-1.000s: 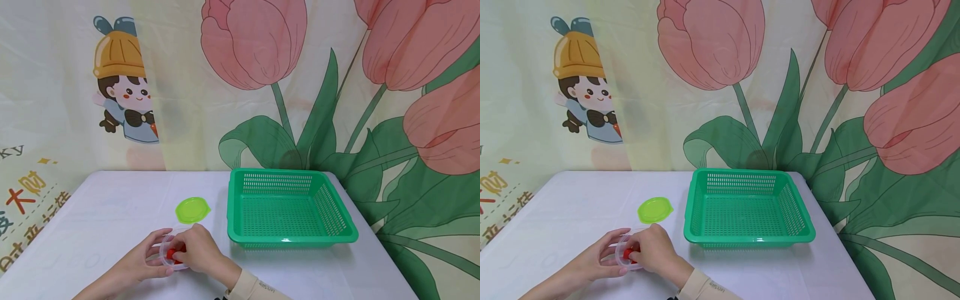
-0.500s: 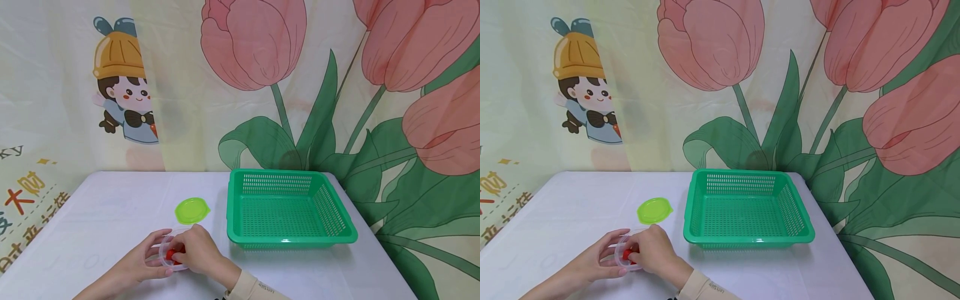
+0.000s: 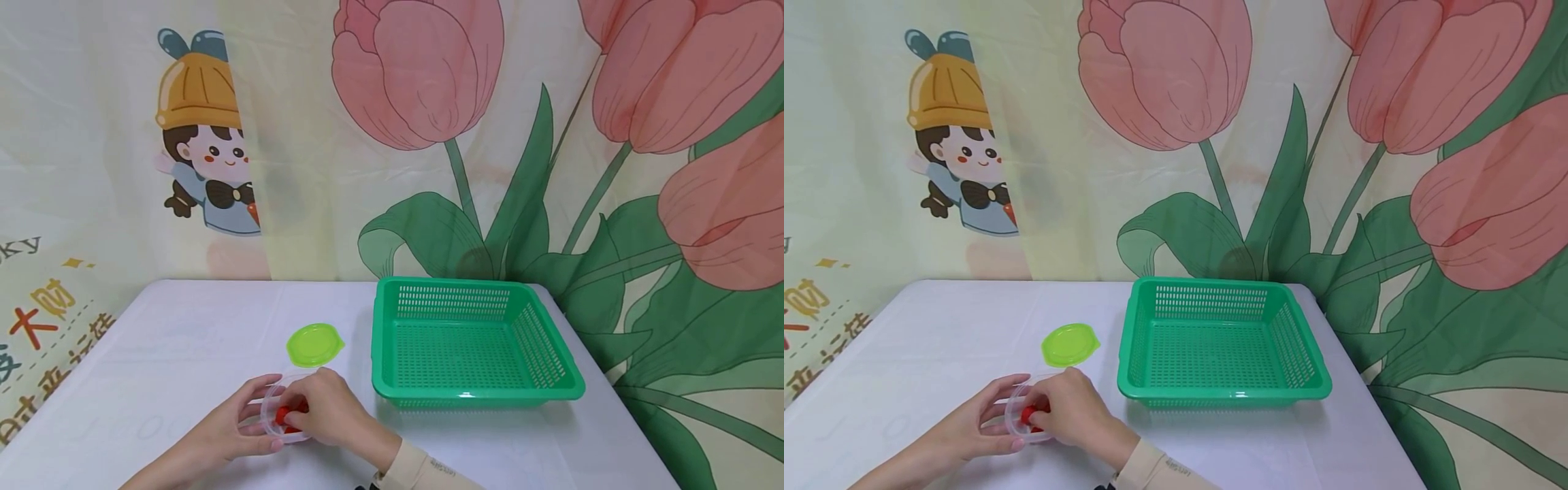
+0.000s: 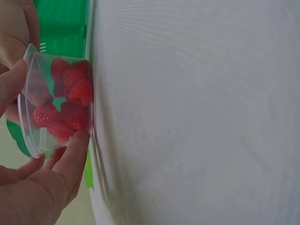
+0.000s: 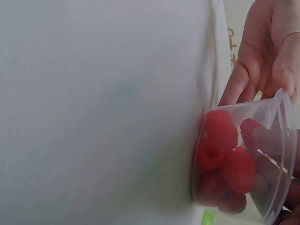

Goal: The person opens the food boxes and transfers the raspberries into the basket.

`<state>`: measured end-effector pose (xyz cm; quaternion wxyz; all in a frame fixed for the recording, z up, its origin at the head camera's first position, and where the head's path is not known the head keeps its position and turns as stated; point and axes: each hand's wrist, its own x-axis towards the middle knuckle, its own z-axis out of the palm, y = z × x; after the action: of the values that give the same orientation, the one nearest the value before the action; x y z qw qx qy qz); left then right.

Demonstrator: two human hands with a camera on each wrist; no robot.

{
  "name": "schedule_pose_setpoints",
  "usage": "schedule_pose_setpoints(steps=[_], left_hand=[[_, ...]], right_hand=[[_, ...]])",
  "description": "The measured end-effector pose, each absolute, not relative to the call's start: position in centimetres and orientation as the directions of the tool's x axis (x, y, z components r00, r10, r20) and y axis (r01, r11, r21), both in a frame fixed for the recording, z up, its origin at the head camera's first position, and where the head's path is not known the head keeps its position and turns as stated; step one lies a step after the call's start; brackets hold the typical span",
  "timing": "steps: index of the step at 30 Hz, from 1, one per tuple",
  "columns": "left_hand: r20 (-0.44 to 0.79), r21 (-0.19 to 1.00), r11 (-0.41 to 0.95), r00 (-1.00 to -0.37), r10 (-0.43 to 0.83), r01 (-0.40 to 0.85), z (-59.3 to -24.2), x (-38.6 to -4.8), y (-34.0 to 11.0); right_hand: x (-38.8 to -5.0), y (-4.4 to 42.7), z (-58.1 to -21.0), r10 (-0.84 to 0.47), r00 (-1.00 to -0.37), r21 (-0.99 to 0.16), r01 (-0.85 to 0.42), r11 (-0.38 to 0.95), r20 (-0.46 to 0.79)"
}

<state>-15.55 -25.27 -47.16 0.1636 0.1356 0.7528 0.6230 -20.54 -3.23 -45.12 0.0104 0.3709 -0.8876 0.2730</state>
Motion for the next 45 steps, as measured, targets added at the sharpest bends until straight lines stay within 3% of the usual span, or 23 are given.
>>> schedule_pose_setpoints(steps=[8,19,26,45], left_hand=[[-0.042,0.969,0.239,-0.915,0.402,0.06,-47.4,-15.9,-25.1],[-0.096,0.939,0.341,-0.923,0.372,0.04,-47.3,-16.1,-25.0],[-0.129,0.931,0.365,-0.928,0.35,0.008,-47.1,-16.2,-24.7],[-0.089,0.939,0.34,-0.927,0.365,0.044,-47.1,-15.6,-25.0]], right_hand=[[-20.5,-1.9,-43.1,-0.627,-0.764,-0.583,-0.58,0.568,0.15],[-21.5,2.0,-39.6,-0.646,-0.719,-0.553,-0.657,0.512,0.256],[-22.2,4.6,-36.6,-0.615,-0.753,-0.626,-0.602,0.496,0.236],[-29.0,11.5,-33.5,-0.575,-0.799,-0.625,-0.542,0.562,0.176]])
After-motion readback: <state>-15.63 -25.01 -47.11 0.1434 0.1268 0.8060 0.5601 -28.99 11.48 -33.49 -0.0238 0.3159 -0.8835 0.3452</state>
